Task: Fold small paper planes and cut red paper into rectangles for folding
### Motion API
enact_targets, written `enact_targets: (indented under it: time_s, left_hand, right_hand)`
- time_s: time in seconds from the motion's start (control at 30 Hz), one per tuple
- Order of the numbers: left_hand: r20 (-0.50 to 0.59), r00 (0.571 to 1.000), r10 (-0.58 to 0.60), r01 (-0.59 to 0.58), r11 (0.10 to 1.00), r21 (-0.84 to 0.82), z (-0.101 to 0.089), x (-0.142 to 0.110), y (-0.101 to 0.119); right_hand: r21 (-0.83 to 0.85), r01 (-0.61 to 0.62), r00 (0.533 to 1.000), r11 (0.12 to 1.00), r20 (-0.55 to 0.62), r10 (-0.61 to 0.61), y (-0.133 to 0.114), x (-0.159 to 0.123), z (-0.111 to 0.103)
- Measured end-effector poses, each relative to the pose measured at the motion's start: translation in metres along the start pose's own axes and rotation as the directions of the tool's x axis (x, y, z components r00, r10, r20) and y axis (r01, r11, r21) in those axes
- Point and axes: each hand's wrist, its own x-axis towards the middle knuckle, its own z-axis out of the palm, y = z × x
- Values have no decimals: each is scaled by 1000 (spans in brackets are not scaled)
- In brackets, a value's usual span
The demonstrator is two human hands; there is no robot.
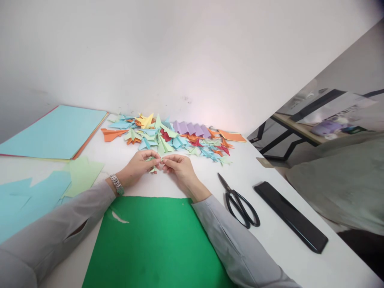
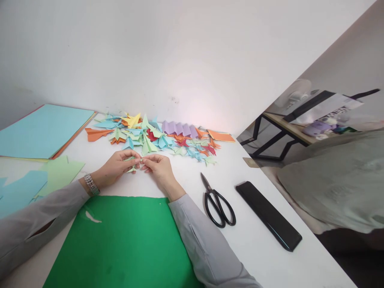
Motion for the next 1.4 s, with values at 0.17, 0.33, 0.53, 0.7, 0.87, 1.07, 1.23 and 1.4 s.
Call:
enact_targets:
  time_s: [0.17, 0.33, 0.53, 0.7, 0.87, 1.07, 1.23, 1.4]
  left_hand:
    - [-7, 999, 38, -38, 999, 6, 0, 1, -1]
    - [3, 999, 31, -31, 999, 3, -1, 1, -3]
    - [3, 1000, 27, -27, 999, 25, -2, 3, -5]
    - [-14, 1000, 22, -22, 1000, 14, -2, 4, -5]
    - [-24, 1000, 9, -8, 999, 34, -1, 3, -3]
    - [-36, 999, 15, -13, 999, 30, -1, 3, -4]
    - [-42, 999, 15, -14, 1000, 16, -1, 3, -4]
    - [-52, 999, 13, -12, 1000, 10, -1, 3, -4]
  right_hand:
    - [28, -8, 1000, 1000, -24, 9, 0, -1, 1]
    - [70, -23, 999, 997, -47, 26, 0, 0, 2]
    - [75, -6, 999, 997, -45, 10, 0, -1, 2]
    - [67, -2, 1000, 998, -20, 3, 1, -1, 1]
    - [70, 6, 1000, 998, -23, -4, 2, -1, 1]
    - [47, 6, 999, 999, -32, -5, 0, -1, 2]
    - [30, 13, 1000, 999, -29, -12, -1, -3, 3]
    - [30, 14, 1000, 999, -22, -13, 1, -1, 3]
